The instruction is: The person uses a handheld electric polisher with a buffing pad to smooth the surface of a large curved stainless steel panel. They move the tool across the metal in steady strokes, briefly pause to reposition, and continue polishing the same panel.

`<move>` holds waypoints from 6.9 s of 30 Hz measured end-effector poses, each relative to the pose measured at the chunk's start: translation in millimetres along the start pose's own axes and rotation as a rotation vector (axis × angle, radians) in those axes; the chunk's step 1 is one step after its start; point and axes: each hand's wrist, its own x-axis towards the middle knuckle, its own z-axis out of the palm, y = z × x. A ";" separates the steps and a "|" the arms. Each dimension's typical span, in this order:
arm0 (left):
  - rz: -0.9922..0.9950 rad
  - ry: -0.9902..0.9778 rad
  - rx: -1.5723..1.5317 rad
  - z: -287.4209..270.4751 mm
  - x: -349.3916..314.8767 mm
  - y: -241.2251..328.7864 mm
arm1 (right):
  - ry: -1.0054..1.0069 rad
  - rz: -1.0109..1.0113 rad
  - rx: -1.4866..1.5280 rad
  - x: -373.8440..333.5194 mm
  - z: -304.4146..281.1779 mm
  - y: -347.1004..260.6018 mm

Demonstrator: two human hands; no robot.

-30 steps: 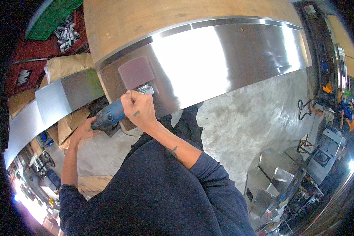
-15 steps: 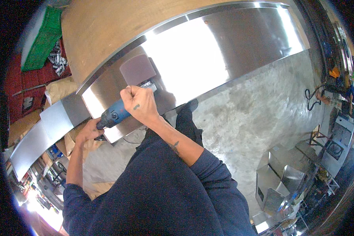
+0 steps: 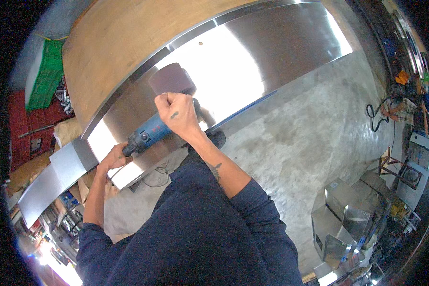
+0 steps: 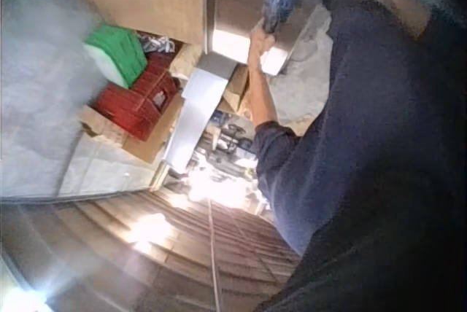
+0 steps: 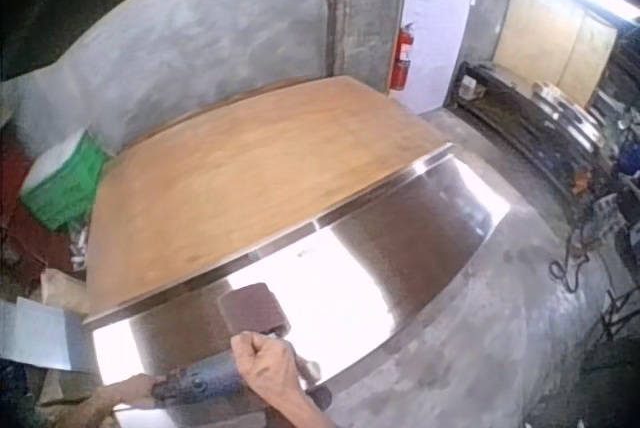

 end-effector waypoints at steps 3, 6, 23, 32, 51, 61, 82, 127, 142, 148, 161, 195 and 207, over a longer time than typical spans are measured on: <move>0.018 -0.014 0.004 -4.1 18.2 25.1 | 0.018 0.013 -0.005 14.9 -27.3 4.7; 0.102 -0.005 0.009 -4.1 39.8 42.2 | 0.040 -0.018 0.040 32.3 -56.2 6.5; 0.101 -0.053 -0.077 8.3 110.5 239.5 | 0.049 0.081 -0.043 95.7 -253.9 -4.7; 0.135 -0.011 -0.019 9.9 146.9 312.9 | 0.013 0.109 -0.013 135.4 -332.9 8.4; -0.003 -0.090 -0.081 3.3 179.6 447.7 | -0.021 0.209 -0.034 200.2 -443.5 -24.8; 0.021 -0.133 -0.046 -7.5 221.3 529.5 | -0.026 0.293 -0.021 231.5 -524.2 -17.4; 0.197 -0.005 0.008 11.4 319.7 655.4 | 0.032 0.047 0.109 325.9 -665.8 -24.1; 0.251 -0.058 -0.054 9.2 292.6 544.8 | 0.044 0.055 -0.048 284.4 -551.9 -21.4; 0.359 -0.101 -0.051 1.2 280.2 433.9 | 0.078 0.043 -0.052 258.5 -456.0 -17.9; 0.372 -0.120 -0.061 3.0 273.9 394.5 | 0.085 0.041 -0.042 241.6 -422.0 -7.3; 0.407 -0.028 -0.065 1.6 250.7 380.5 | 0.105 0.000 -0.014 230.4 -410.6 3.4; 0.315 -0.046 -0.053 14.8 137.3 192.8 | 0.060 0.040 0.025 115.9 -226.5 -11.8; 0.296 -0.064 -0.069 20.2 80.2 71.6 | 0.042 0.031 -0.002 55.2 -107.7 -19.9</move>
